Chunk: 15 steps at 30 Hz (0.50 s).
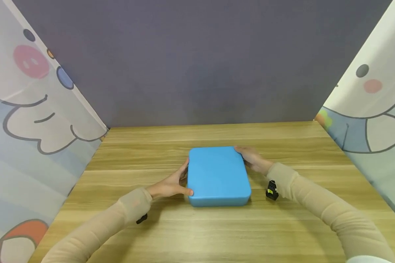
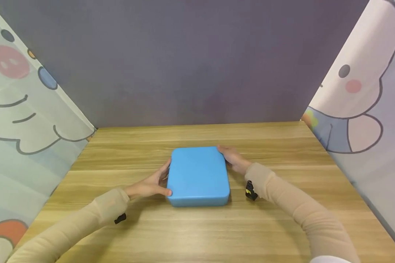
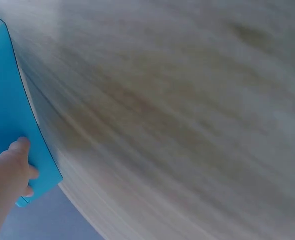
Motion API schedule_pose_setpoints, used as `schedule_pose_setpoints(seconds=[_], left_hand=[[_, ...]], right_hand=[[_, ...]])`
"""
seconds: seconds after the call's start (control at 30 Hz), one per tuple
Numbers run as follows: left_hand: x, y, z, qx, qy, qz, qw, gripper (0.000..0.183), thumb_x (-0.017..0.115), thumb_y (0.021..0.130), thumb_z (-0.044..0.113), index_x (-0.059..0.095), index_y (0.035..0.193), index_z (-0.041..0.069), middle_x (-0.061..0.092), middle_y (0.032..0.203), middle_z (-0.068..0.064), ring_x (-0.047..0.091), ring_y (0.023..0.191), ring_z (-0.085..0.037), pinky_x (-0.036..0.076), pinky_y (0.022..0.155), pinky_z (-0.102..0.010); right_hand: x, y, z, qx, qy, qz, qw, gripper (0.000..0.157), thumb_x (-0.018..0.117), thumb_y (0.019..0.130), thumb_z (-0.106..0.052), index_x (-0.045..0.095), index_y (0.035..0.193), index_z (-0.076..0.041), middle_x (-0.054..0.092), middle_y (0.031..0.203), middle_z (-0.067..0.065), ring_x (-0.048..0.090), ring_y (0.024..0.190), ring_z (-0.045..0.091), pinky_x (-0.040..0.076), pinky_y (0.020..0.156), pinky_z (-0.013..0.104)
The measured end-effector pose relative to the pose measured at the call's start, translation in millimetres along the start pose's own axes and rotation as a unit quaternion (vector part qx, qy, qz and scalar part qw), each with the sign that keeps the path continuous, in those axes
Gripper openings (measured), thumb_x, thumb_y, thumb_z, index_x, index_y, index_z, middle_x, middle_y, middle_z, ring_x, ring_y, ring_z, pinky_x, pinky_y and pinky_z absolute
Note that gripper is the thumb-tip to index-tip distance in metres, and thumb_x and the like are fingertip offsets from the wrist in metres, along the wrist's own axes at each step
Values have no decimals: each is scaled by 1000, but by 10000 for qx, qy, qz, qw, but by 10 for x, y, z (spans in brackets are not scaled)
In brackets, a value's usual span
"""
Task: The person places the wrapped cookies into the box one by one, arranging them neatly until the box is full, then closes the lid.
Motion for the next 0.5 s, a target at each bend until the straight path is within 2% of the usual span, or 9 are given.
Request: schedule_pose_setpoints(seconds=[0.13,0.27,0.37,0.5], left_hand=[[-19,-7,2,-55,62,40,10000,117,74,78,19,-23,143,28,-11,154,-2,2,142,-25,17,114,-47],[-40,-5,37,-125,123,62,9998,119,75,77,20,-23,144,22,-9,154,-4,5,142,-27,18,113,-48],[-48,-1,64,-207,100,51,9997,119,76,76,20,-22,144,25,-9,154,-4,4,142,-27,17,113,-49],[-42,1,75,-221,46,11,9997,118,76,76,23,-21,143,32,-11,154,-5,3,142,-28,16,113,-50]], right_hand=[[-16,-163,40,13,-342,-488,9982,76,49,96,-25,-2,145,2,3,152,23,11,139,38,17,113,48],[-44,-414,118,-164,-1111,-1212,9862,97,64,86,-20,-9,145,2,3,150,28,11,137,43,23,110,52],[-60,-571,183,-307,-1353,-1661,9763,109,72,79,-18,-13,144,1,0,149,29,5,137,45,22,109,55],[-77,-660,246,-632,-1326,-1881,9711,116,77,74,-15,-14,144,0,-2,150,28,2,137,45,16,110,57]])
Point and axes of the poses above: each hand's wrist, its own y-axis towards the middle knuckle, its own x-axis out of the palm, z = x × y, the point moved 2 cm from there along y, towards the middle knuckle
